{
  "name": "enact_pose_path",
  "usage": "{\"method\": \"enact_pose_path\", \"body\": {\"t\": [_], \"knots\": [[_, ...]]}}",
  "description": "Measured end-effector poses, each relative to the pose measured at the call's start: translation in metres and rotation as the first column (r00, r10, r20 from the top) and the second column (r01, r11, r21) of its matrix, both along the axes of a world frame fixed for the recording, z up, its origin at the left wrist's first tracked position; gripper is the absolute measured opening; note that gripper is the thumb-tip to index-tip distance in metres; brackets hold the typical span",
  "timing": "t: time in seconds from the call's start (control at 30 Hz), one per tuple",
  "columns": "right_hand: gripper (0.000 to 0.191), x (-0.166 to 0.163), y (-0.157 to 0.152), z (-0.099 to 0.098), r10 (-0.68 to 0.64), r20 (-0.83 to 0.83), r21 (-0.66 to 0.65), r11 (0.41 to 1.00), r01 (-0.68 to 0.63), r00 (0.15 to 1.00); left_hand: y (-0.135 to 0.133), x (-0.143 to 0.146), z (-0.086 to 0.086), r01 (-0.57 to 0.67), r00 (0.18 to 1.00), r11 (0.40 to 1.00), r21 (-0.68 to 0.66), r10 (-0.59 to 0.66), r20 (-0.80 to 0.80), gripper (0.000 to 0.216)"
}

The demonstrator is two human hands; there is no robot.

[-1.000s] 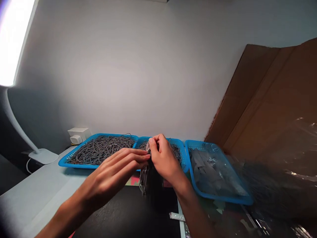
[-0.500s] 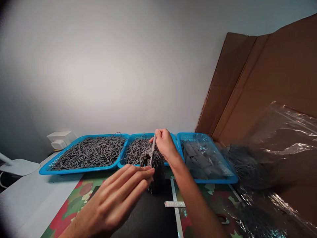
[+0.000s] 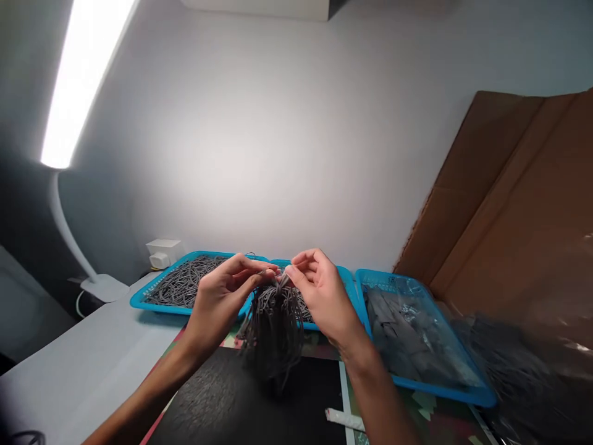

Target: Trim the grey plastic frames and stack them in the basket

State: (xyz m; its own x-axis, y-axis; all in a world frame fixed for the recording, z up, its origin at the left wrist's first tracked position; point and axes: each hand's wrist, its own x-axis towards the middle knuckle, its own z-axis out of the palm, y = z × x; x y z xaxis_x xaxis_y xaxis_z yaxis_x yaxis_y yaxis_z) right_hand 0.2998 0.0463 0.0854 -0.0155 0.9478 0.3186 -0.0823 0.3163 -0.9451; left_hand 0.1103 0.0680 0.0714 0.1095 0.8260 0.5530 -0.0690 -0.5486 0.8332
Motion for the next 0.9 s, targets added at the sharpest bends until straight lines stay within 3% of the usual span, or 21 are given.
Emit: {"method": "enact_pose_path", "body": {"t": [0.2,0.43,0.6,0.77,0.9], "knots": [[0.029,-0.013,-0.012,0.008,0.093,0.098,0.046,0.994,-0.098,0.991,0.002,-0.01,0.005,-0.062,0.997,0.997,0.051,0.06,0.043,0.007],[0.028,-0.022,-0.012,-0.003,-0.14,0.107,0.148,0.981,0.124,0.984,0.008,-0.017,0.009,0.074,0.994,0.996,0.055,-0.078,0.073,0.008],[0.043,-0.01,-0.007,0.0,-0.144,0.16,0.06,0.989,0.136,0.977,0.011,-0.019,0.011,0.086,0.995,0.995,0.046,-0.088,0.038,0.014],[0.051,0.003,-0.006,0.007,-0.249,0.18,0.08,0.968,0.238,0.952,0.008,-0.015,0.01,0.03,0.999,0.999,-0.042,-0.028,0.034,0.024],[0.058,0.018,0.003,0.002,-0.28,0.101,0.05,0.96,0.276,0.955,-0.005,-0.017,0.013,-0.061,0.996,0.993,0.104,0.068,-0.066,0.016]]}}
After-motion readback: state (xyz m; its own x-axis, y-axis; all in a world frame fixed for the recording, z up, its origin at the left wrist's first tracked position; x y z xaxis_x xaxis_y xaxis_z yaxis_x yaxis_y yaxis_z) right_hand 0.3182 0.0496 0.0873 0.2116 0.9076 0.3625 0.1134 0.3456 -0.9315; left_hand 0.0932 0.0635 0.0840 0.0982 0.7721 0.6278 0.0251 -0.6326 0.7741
